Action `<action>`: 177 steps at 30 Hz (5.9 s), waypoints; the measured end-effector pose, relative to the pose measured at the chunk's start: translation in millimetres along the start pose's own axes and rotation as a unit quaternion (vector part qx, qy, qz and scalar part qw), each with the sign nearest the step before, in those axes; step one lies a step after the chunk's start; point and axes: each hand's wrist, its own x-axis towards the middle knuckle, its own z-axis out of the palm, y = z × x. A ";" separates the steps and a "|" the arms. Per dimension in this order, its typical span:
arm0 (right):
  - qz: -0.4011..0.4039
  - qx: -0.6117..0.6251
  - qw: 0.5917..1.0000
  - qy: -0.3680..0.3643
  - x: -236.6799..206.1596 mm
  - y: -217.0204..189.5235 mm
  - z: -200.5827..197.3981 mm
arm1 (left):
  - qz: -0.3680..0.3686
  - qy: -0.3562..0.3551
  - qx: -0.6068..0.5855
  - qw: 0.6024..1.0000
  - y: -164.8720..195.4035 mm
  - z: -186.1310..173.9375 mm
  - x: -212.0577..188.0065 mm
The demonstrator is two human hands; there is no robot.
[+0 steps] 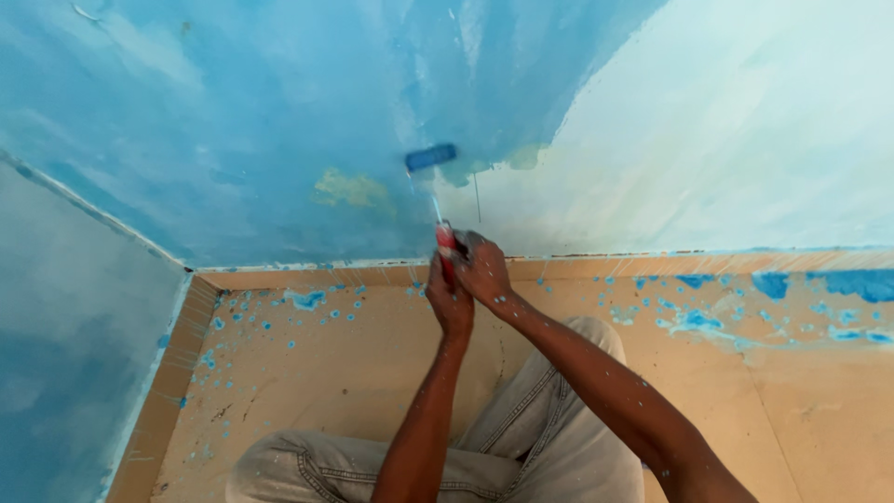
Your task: The person sits on the floor of a small room and paints the wall and ceiling blue using a paint roller. They roll paint across unpainted patches, dip the roller into a bucket of blue paint, and continue coating the wall and ceiling surfaces.
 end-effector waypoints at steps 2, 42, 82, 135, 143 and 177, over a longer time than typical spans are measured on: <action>0.021 0.035 0.999 -0.003 7.5 -10.0 1.2 | -0.013 -0.012 -0.006 1.000 1.6 -5.9 9.8; 0.054 0.153 0.986 0.043 -19.6 -26.3 50.8 | 0.018 -0.088 0.134 0.987 -16.4 -63.5 11.2; -0.001 0.215 0.976 0.022 73.4 -131.8 -50.4 | 0.126 -0.069 0.142 0.979 109.8 -30.1 111.0; -0.065 0.109 0.992 0.013 120.9 -153.0 -123.5 | 0.073 -0.058 0.062 0.994 143.4 17.3 138.3; -0.127 0.091 0.985 0.070 179.3 -191.1 -146.4 | 0.131 -0.050 0.043 0.989 183.3 22.7 198.7; -0.051 0.252 0.965 0.054 134.0 -180.8 -87.4 | 0.108 -0.128 0.084 0.982 159.7 -27.0 184.0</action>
